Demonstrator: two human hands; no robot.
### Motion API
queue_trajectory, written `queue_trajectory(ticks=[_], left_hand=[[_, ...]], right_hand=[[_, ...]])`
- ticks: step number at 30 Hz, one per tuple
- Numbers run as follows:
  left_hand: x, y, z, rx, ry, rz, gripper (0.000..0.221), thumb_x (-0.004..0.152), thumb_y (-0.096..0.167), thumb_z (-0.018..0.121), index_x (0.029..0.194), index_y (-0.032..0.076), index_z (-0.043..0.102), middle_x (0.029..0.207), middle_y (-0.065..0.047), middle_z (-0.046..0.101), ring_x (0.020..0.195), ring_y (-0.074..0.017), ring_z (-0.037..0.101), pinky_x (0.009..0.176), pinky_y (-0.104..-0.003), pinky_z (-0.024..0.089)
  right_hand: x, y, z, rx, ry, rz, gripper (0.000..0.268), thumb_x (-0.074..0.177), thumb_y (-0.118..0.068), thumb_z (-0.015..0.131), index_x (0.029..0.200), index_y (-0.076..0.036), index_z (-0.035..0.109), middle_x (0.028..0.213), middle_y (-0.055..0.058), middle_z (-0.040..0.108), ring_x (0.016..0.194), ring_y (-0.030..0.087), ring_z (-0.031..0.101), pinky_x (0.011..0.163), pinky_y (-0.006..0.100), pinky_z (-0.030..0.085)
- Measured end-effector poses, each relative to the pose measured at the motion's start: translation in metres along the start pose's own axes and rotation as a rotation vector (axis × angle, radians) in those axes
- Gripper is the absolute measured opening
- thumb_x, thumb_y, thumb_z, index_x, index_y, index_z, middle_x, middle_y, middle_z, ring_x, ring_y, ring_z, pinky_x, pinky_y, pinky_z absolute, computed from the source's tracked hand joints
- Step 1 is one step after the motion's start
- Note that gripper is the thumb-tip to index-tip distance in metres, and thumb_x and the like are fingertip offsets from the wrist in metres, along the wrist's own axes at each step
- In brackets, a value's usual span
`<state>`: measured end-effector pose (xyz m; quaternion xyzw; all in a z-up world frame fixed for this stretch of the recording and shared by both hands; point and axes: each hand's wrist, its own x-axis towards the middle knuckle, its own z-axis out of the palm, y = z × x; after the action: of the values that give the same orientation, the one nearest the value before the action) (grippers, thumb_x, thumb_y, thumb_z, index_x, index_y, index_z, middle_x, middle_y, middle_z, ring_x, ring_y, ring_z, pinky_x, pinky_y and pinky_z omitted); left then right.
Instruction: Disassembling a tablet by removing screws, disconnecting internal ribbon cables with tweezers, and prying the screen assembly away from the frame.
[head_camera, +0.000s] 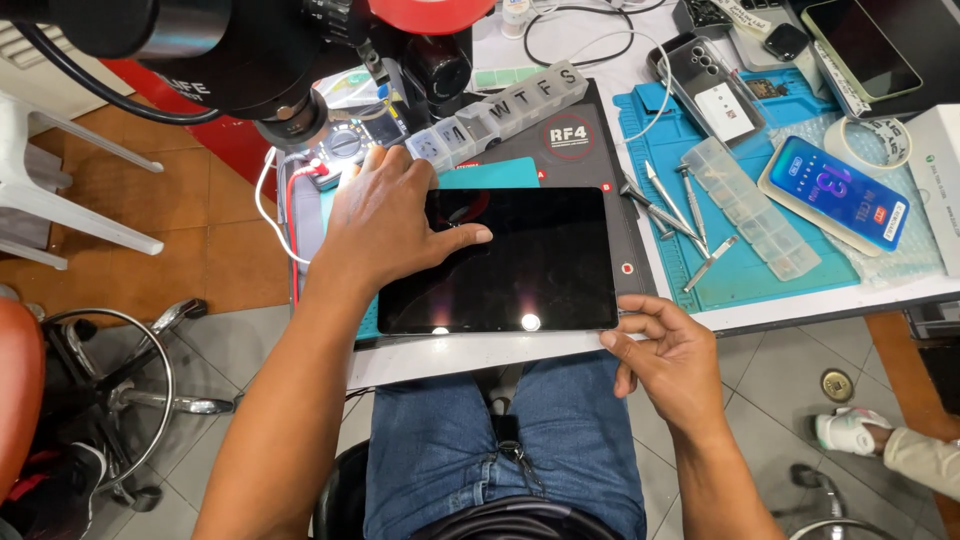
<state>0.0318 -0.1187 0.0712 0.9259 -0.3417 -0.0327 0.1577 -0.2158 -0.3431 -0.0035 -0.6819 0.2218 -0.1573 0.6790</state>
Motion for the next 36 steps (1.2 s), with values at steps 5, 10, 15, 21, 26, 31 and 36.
queue_trajectory(ticks=[5,10,15,21,26,31,36], left_hand=[[0.001,-0.003,0.006,0.013,0.007,0.011,0.088,0.075,0.085,0.074,0.108,0.003,0.07,0.106,-0.014,0.063,0.11,-0.0335,0.059,0.087,-0.044,0.05],[-0.001,-0.007,0.013,0.035,0.053,0.029,0.088,0.074,0.086,0.073,0.108,0.005,0.069,0.105,-0.014,0.062,0.106,-0.0313,0.058,0.083,-0.042,0.049],[-0.005,-0.005,0.012,0.024,0.064,0.034,0.087,0.074,0.085,0.074,0.108,0.005,0.069,0.105,-0.014,0.061,0.103,-0.0309,0.058,0.081,-0.041,0.048],[-0.003,-0.007,0.016,0.006,0.063,0.027,0.084,0.075,0.084,0.074,0.103,0.005,0.067,0.103,-0.013,0.059,0.102,-0.0321,0.057,0.082,-0.043,0.048],[-0.007,-0.002,0.013,-0.035,0.076,0.012,0.08,0.074,0.082,0.076,0.102,0.007,0.065,0.104,-0.011,0.058,0.103,-0.0319,0.058,0.082,-0.046,0.049],[-0.019,-0.02,0.002,-0.197,0.101,-0.049,0.075,0.078,0.071,0.078,0.116,0.009,0.06,0.108,-0.014,0.059,0.105,-0.0405,0.061,0.083,-0.056,0.052],[-0.038,-0.061,-0.015,-0.323,0.082,-0.085,0.027,0.093,0.004,0.058,0.119,0.008,0.066,0.111,-0.015,0.073,0.084,-0.0299,0.069,0.076,-0.046,0.049]], right_hand=[[-0.002,-0.004,0.002,-0.014,0.016,0.004,0.043,0.081,0.01,0.075,0.122,0.013,0.06,0.091,0.027,0.077,0.031,0.022,0.064,0.029,0.03,0.051],[-0.002,-0.005,0.005,-0.036,0.021,-0.005,0.044,0.081,0.008,0.076,0.122,0.014,0.06,0.09,0.028,0.077,0.032,0.022,0.064,0.029,0.03,0.052],[-0.004,-0.003,0.008,-0.033,0.052,-0.013,0.044,0.082,0.008,0.076,0.123,0.013,0.06,0.088,0.026,0.077,0.031,0.022,0.063,0.03,0.03,0.05],[-0.005,-0.003,0.01,-0.044,0.06,-0.014,0.043,0.083,0.007,0.076,0.122,0.013,0.06,0.089,0.026,0.077,0.032,0.021,0.063,0.03,0.029,0.05],[-0.007,-0.005,0.013,-0.045,0.075,-0.003,0.042,0.083,0.008,0.076,0.122,0.013,0.06,0.089,0.027,0.077,0.032,0.022,0.063,0.03,0.03,0.05],[-0.007,-0.002,0.011,-0.025,0.072,-0.002,0.044,0.082,0.008,0.077,0.122,0.012,0.059,0.091,0.026,0.076,0.032,0.023,0.062,0.032,0.03,0.05],[-0.011,-0.021,0.021,-0.126,0.16,0.127,0.038,0.082,-0.002,0.08,0.117,0.002,0.065,0.091,0.017,0.073,0.036,0.025,0.057,0.039,0.029,0.047]])
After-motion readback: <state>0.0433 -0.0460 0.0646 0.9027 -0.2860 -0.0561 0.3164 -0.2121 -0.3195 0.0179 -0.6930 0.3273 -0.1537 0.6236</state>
